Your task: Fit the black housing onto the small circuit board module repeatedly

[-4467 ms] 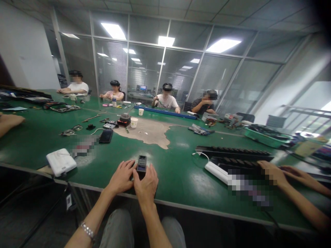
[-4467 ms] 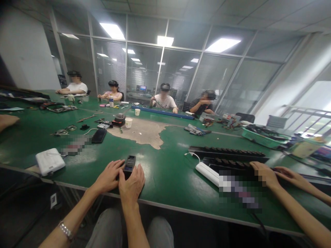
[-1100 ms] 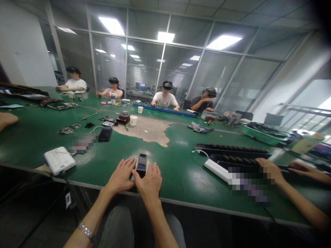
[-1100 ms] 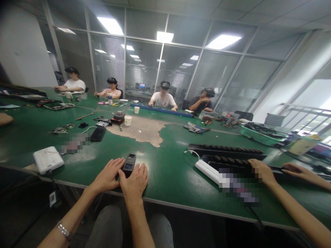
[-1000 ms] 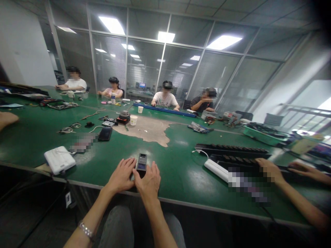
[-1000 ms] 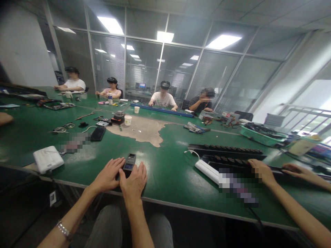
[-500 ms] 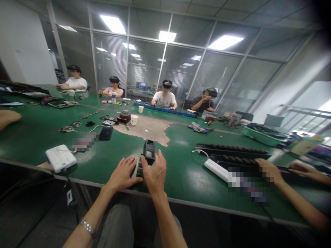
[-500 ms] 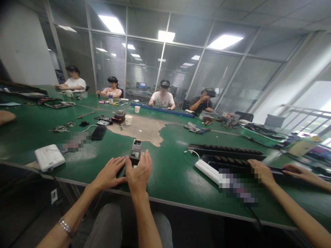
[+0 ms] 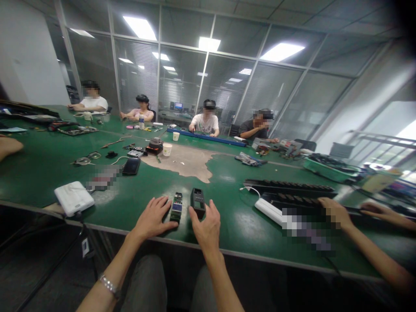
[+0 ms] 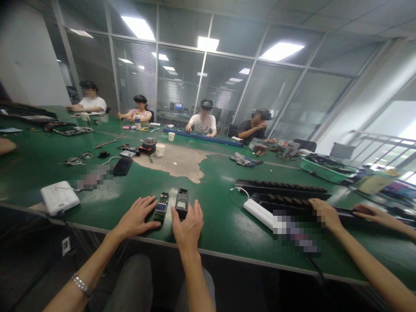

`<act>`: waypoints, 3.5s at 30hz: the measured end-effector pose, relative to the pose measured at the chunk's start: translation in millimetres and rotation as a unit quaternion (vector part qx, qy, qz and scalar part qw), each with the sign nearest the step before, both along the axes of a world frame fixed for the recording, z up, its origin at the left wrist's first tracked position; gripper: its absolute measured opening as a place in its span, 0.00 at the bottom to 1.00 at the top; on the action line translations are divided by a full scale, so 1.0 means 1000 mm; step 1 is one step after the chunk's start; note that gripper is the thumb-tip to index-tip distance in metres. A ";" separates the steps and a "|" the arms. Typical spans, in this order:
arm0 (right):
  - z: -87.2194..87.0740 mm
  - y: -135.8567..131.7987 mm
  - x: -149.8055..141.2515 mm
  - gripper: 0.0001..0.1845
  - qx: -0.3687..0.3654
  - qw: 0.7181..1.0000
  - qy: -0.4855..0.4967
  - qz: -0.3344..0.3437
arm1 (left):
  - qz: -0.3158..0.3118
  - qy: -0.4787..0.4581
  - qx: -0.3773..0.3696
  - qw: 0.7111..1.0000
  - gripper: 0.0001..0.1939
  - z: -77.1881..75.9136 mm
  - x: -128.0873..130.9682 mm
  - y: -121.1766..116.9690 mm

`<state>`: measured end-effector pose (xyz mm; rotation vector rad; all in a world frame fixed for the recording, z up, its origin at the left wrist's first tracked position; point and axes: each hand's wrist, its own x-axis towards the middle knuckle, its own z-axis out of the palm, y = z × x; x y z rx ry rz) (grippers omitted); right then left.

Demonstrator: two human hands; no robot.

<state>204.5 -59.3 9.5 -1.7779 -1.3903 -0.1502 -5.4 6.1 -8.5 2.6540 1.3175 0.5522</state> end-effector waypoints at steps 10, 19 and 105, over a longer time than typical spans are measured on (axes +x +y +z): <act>-0.030 -0.004 -0.001 0.32 -0.033 0.998 -0.050 -0.024 | 0.004 0.014 0.000 1.000 0.46 -0.001 0.000 0.001; -0.035 -0.010 0.002 0.43 -0.025 0.996 -0.077 -0.024 | -0.002 0.000 0.009 1.000 0.43 -0.006 0.000 0.003; 0.021 0.018 -0.064 0.31 0.054 0.997 0.025 0.047 | -0.003 0.011 -0.004 1.000 0.38 0.000 -0.001 0.000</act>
